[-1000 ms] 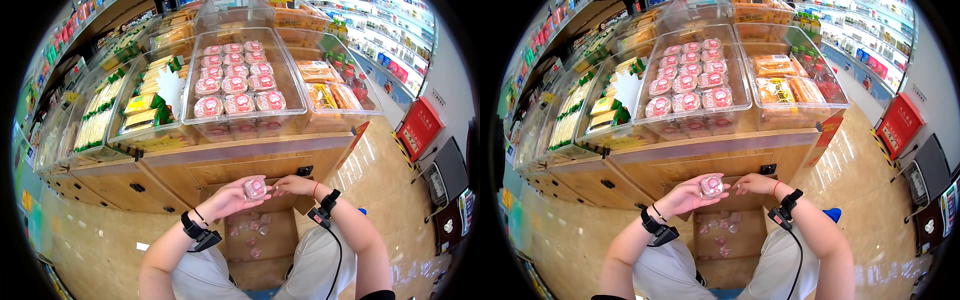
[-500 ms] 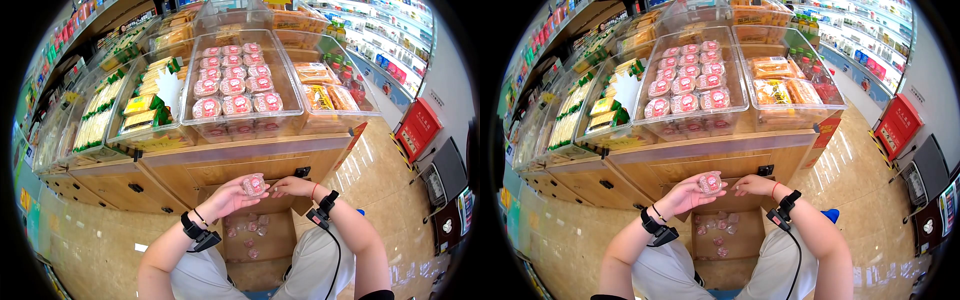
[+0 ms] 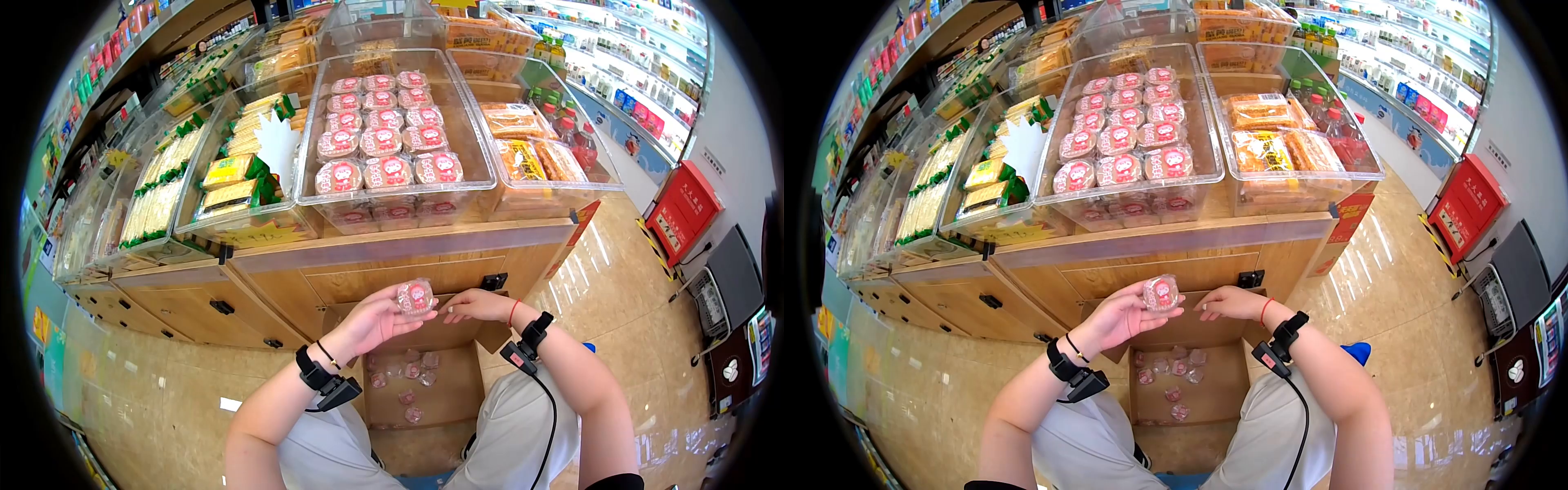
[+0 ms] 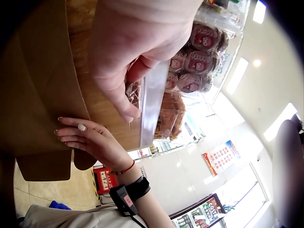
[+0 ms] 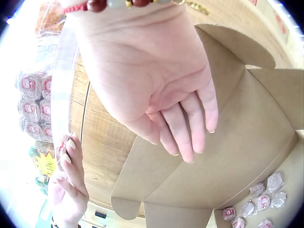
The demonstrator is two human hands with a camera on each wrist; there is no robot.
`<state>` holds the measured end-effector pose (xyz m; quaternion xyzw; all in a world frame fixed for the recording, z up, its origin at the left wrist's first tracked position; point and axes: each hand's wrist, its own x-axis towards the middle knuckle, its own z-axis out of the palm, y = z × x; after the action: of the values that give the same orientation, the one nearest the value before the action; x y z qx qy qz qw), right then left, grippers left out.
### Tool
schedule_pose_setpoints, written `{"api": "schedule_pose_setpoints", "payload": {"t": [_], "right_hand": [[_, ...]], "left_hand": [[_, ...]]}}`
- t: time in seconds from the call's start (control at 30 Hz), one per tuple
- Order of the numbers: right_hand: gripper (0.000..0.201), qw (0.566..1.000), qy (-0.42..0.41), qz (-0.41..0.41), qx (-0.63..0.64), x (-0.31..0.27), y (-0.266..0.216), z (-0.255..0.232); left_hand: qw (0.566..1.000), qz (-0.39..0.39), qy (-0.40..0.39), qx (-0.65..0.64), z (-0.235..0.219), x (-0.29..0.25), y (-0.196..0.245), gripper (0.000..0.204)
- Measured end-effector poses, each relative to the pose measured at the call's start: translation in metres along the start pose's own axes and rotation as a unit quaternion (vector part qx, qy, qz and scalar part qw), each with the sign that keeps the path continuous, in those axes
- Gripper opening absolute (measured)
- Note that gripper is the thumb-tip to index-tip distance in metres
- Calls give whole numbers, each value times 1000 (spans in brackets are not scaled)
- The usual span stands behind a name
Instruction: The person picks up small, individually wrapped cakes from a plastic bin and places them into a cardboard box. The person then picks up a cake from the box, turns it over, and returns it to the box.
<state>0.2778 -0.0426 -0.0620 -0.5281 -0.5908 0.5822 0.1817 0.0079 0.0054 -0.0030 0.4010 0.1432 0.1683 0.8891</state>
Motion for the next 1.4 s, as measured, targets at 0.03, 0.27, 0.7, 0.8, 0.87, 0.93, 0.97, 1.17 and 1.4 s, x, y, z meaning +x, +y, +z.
{"api": "schedule_pose_setpoints", "payload": {"t": [0.03, 0.27, 0.7, 0.8, 0.87, 0.93, 0.97, 1.17, 1.4], "right_hand": [[37, 1000, 1, 0, -1, -1, -1, 0], [37, 1000, 5, 9, -17, -5, -8, 1], [36, 1000, -4, 2, -18, -2, 1, -3], [36, 1000, 9, -12, -12, -1, 6, -3], [36, 1000, 11, -10, -16, -1, 7, -4], [36, 1000, 10, -18, -16, 1, 11, -5], [36, 1000, 10, -22, -16, 1, 12, -5], [36, 1000, 15, -21, -15, -1, 10, -5], [37, 999, 15, -21, -35, -8, -1, -3]], "left_hand": [[1000, 4, 5, 7, 0, 0, 1, 52], [1000, 23, 8, -11, -3, -2, -2, 43], [767, 282, 23, 576, 49, -21, 21, 26], [685, 312, 96, 651, 78, -38, 37, 25], [627, 355, 125, 682, 90, -47, 51, 31], [604, 383, 157, 681, 109, -57, 68, 32], [604, 390, 176, 672, 118, -62, 77, 32], [513, 431, 220, 709, 150, -61, 149, 24], [448, 339, 263, 784, 116, -12, 254, 20]]}}
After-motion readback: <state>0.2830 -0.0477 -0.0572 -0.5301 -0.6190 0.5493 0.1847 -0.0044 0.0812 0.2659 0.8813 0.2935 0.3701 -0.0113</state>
